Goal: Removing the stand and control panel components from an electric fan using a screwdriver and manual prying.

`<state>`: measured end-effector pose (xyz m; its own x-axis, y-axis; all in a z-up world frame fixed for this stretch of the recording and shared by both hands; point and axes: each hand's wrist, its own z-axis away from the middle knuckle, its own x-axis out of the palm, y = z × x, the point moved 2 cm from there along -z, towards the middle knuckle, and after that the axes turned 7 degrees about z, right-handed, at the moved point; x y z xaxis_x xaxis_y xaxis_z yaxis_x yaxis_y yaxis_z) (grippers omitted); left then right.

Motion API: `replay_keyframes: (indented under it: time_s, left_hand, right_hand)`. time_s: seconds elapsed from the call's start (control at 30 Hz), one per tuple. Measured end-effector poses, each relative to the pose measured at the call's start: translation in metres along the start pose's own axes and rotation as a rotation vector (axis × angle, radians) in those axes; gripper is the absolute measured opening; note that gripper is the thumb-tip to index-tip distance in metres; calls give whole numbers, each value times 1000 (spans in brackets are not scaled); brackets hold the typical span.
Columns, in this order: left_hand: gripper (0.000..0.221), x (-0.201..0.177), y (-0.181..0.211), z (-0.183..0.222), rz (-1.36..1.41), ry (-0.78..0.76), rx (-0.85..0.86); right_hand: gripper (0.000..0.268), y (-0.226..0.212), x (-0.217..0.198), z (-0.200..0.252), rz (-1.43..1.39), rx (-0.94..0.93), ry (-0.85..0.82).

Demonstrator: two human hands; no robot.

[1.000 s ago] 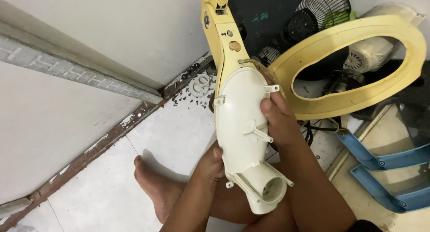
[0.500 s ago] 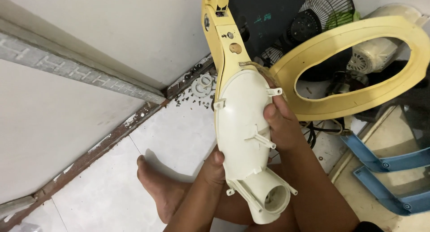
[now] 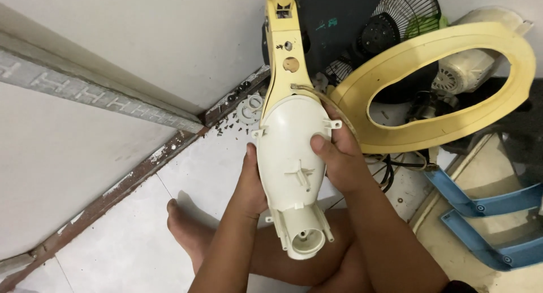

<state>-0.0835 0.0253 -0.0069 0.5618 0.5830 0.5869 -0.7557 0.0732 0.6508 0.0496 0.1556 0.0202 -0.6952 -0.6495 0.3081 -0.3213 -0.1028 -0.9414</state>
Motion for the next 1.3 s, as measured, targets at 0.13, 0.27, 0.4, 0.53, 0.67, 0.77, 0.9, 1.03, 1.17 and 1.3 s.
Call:
replay_keyframes:
  time_s: [0.13,0.27,0.4,0.53,0.67,0.77,0.9,1.03,1.17,1.3]
  left_hand:
    - [81,39,38,21,-525,308,-5]
    - [84,16,30,9,-670,297,21]
    - [85,41,44,15,-503,319,35]
    - [81,54,36,15,-515,343,84]
    - [71,38,27,10,-561,282,201]
    - [63,56,43,15,-670,259,207]
    - [52,54,53,19,-716,212,271]
    - [51,17,45,14,-519,219,334]
    - [44,-31,51,43,-474,256,574]
    - [44,-71,51,45,-478,194,454]
  right_hand:
    - [73,6,2,4,-37,-1,71]
    - [79,-1,3,2,-34,-20,58]
    - [79,6,2,4,-1,-17,55]
    - [76,3,4,4,17,-43,99]
    - [75,-15,13,3,30,-75,100]
    - [74,-15,14,1,9,-69,136]
    - [81,4,2,-3,29,27,111]
    - [73,-8,-4,-1,109,59,187]
    - [73,-7,-24,-9,171,-42,211]
    - [75,-13,-27,-14,89,-88,265]
